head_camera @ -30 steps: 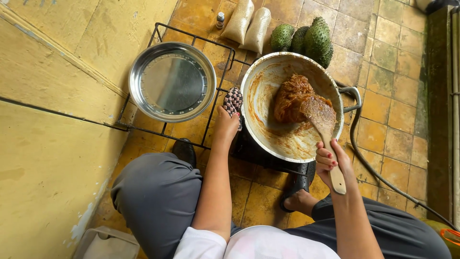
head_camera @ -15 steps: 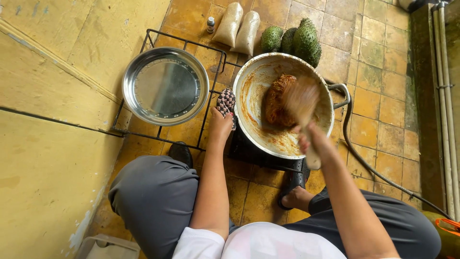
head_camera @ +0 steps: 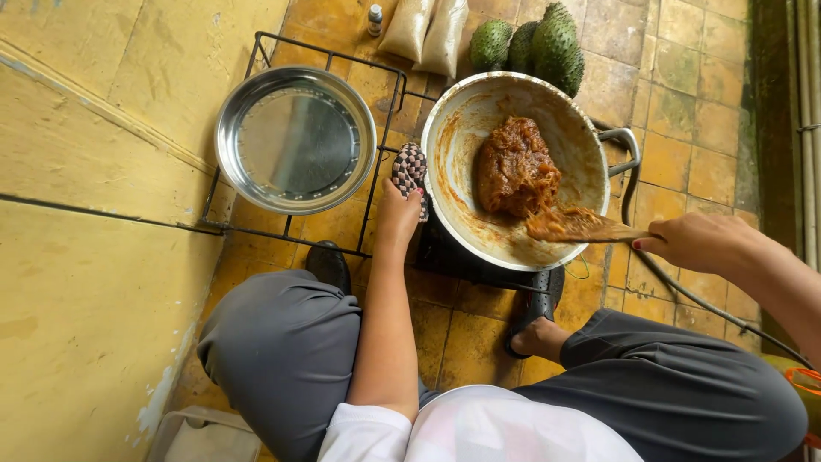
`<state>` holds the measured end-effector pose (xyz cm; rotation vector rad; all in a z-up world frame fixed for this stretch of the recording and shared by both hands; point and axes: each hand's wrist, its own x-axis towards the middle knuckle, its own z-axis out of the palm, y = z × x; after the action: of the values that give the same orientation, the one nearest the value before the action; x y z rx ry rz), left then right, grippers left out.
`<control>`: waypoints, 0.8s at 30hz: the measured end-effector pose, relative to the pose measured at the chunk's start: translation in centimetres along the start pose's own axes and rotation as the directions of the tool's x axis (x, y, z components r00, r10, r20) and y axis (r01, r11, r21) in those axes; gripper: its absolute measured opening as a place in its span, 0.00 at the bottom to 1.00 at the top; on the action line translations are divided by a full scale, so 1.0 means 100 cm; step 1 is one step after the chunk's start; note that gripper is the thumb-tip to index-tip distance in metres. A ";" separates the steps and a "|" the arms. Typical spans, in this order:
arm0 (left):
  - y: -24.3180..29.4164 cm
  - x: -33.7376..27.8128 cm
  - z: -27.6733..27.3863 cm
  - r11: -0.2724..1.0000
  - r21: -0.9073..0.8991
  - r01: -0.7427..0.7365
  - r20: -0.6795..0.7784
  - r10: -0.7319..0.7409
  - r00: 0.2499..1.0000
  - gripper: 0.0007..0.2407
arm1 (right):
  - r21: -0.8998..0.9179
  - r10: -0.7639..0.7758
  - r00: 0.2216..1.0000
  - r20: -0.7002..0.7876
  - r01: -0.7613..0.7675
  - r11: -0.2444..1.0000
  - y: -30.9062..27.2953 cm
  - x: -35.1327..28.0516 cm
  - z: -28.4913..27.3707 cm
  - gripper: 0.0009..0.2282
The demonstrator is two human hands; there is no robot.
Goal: Stirring a thick brown paste in a large pot using a wooden paddle
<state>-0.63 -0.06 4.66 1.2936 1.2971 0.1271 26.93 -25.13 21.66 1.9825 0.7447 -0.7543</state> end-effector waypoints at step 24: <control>-0.037 0.042 0.013 0.986 0.073 -0.151 -0.019 0.153 0.988 0.33 | 0.606 -0.130 0.920 -0.371 0.346 0.716 -0.216 0.134 -0.009 0.17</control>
<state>-0.19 0.68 -1.04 1.4567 1.2326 0.2062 19.78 -11.78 1.20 2.7360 1.0351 -0.9784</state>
